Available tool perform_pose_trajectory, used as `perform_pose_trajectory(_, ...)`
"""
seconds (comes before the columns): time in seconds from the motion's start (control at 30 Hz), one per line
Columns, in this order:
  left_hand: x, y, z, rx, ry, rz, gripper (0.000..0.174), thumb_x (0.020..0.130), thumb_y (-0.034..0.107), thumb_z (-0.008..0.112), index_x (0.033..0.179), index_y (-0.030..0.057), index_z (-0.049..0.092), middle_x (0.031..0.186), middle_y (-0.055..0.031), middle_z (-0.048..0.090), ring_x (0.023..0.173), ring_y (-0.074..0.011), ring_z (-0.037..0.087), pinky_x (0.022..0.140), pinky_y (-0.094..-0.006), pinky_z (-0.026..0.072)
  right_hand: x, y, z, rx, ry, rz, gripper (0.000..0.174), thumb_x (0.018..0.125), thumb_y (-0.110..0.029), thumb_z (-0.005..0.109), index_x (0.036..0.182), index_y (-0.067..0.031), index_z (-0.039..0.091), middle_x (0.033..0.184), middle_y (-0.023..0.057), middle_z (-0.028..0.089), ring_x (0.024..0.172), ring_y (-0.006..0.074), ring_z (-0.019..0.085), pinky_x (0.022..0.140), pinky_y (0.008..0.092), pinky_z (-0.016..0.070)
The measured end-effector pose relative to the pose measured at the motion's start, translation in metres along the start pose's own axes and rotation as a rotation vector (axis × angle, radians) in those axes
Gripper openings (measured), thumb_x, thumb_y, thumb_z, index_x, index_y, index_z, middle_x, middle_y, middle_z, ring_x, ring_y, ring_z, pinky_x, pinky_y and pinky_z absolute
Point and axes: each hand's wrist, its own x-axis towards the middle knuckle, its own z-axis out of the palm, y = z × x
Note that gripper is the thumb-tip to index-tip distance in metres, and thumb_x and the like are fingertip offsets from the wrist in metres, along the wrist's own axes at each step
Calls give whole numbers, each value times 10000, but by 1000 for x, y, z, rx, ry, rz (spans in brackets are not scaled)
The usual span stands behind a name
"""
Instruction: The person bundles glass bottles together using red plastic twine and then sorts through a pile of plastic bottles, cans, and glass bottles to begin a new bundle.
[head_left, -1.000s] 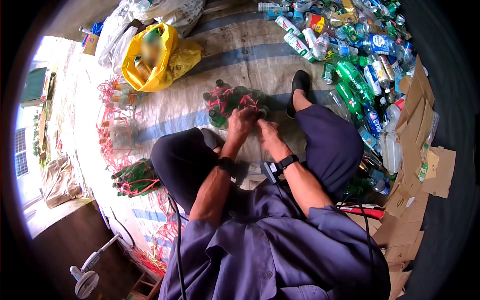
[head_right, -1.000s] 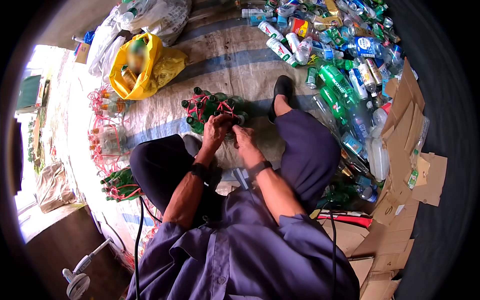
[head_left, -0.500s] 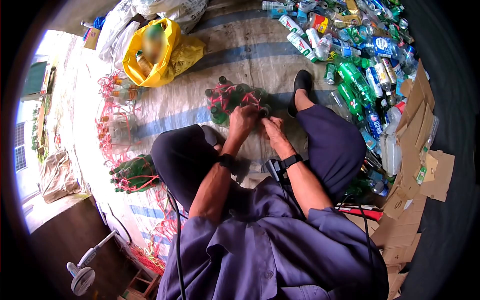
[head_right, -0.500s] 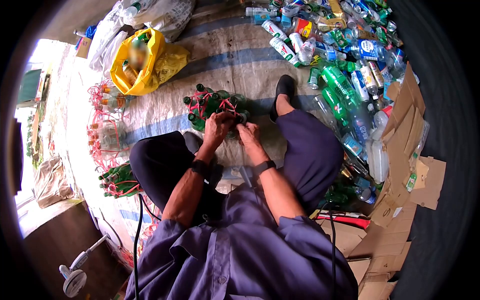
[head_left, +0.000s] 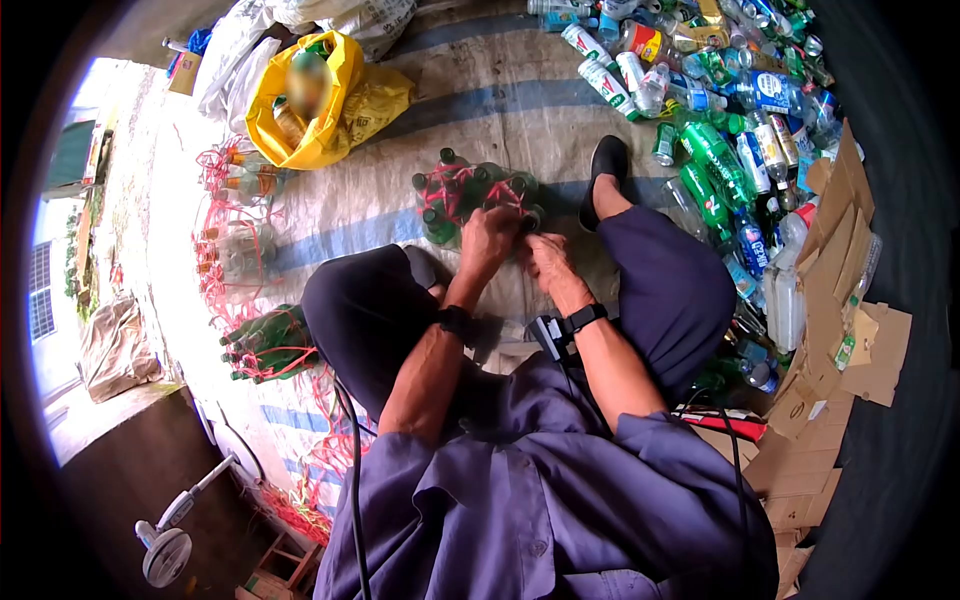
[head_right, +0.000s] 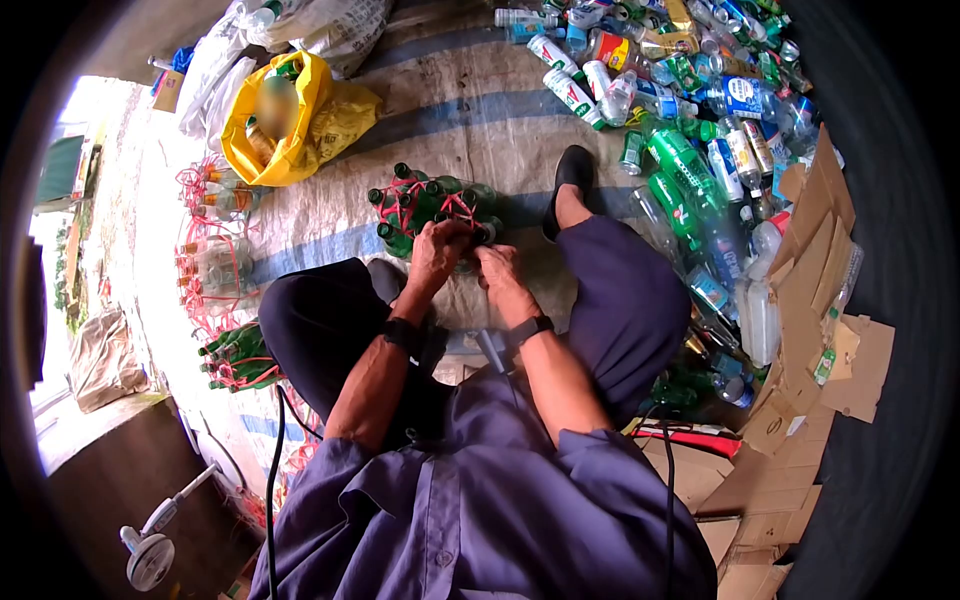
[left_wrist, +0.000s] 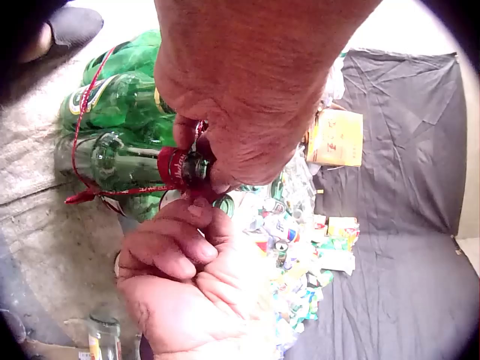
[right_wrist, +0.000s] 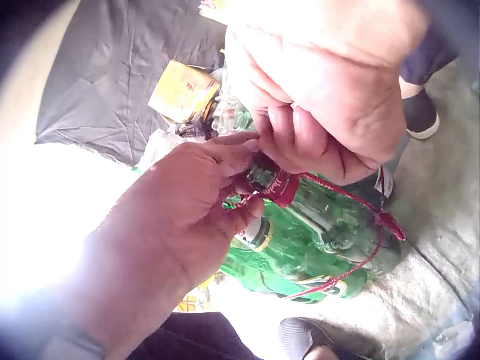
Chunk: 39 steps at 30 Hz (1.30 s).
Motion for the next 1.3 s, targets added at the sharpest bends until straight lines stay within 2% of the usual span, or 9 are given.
perform_pose_trajectory(0.07, 1, 0, 0, 4, -4, -4, 195, 795, 160, 664, 960, 76, 725, 873, -139, 693, 874, -314, 621, 790, -408, 513, -6, -5, 2, 31, -4, 46, 184, 788, -154, 669, 645, -132, 554, 565, -32, 480, 406, 61, 361, 363, 238, 220)
perform_pose_trajectory(0.2, 1, 0, 0, 4, -23, -6, 186, 809, 153, 661, 968, 76, 721, 880, -137, 692, 868, -322, 624, 794, -415, 512, -3, -4, 2, 117, -30, 106, 188, 792, -134, 676, 647, -137, 558, 557, -38, 477, 382, 52, 342, 346, 223, 213)
perform_pose_trajectory(0.37, 0, -6, 2, -12, -40, 32, 189, 844, 127, 649, 1016, 73, 704, 883, -146, 682, 866, -326, 590, 801, -420, 495, -10, -12, 4, 266, -74, 263, 177, 819, -111, 666, 669, -119, 571, 567, -26, 505, 366, 49, 365, 325, 190, 258)
perform_pose_trajectory(0.67, -1, 0, -1, 6, -54, 41, 202, 864, 107, 627, 1055, 83, 689, 881, -147, 672, 870, -322, 575, 795, -417, 486, -10, -16, 1, 337, -126, 380, 155, 855, -133, 664, 736, -102, 570, 619, -13, 525, 385, 48, 385, 331, 177, 281)
perform_pose_trajectory(0.87, -1, -7, 4, -40, -32, 61, 192, 874, 108, 630, 1057, 93, 683, 871, -149, 655, 850, -321, 565, 784, -418, 482, -8, -18, -4, 87, -138, 218, 161, 850, -119, 646, 721, -90, 554, 620, -5, 502, 408, 44, 373, 343, 188, 257)
perform_pose_trajectory(1.07, 0, -14, 7, -14, -63, 82, 194, 885, 101, 610, 1069, 105, 669, 893, -143, 657, 865, -321, 554, 792, -412, 473, -8, -14, -8, 8, -181, 111, 175, 843, -104, 640, 703, -85, 537, 620, -3, 501, 410, 51, 381, 348, 202, 254)
perform_pose_trajectory(1.2, 1, -16, 6, 29, -91, 126, 189, 889, 87, 593, 1065, 105, 661, 917, -131, 658, 871, -321, 540, 805, -413, 458, -8, -14, -7, 107, -190, 169, 183, 853, -108, 636, 704, -90, 531, 625, 1, 507, 405, 54, 386, 347, 198, 265)
perform_pose_trajectory(1.27, 2, -17, 8, 49, -98, 131, 180, 892, 78, 579, 1052, 103, 659, 941, -120, 659, 873, -321, 527, 815, -411, 443, -1, -10, -7, 287, -196, 334, 161, 866, -111, 633, 737, -95, 539, 631, -1, 519, 408, 55, 406, 343, 194, 285)
perform_pose_trajectory(1.3, 2, -17, 8, 49, -98, 131, 180, 892, 78, 579, 1052, 103, 659, 941, -120, 659, 873, -321, 527, 815, -411, 443, -3, -11, -5, 287, -196, 334, 161, 866, -111, 633, 737, -95, 539, 631, -1, 519, 408, 55, 406, 343, 194, 285)
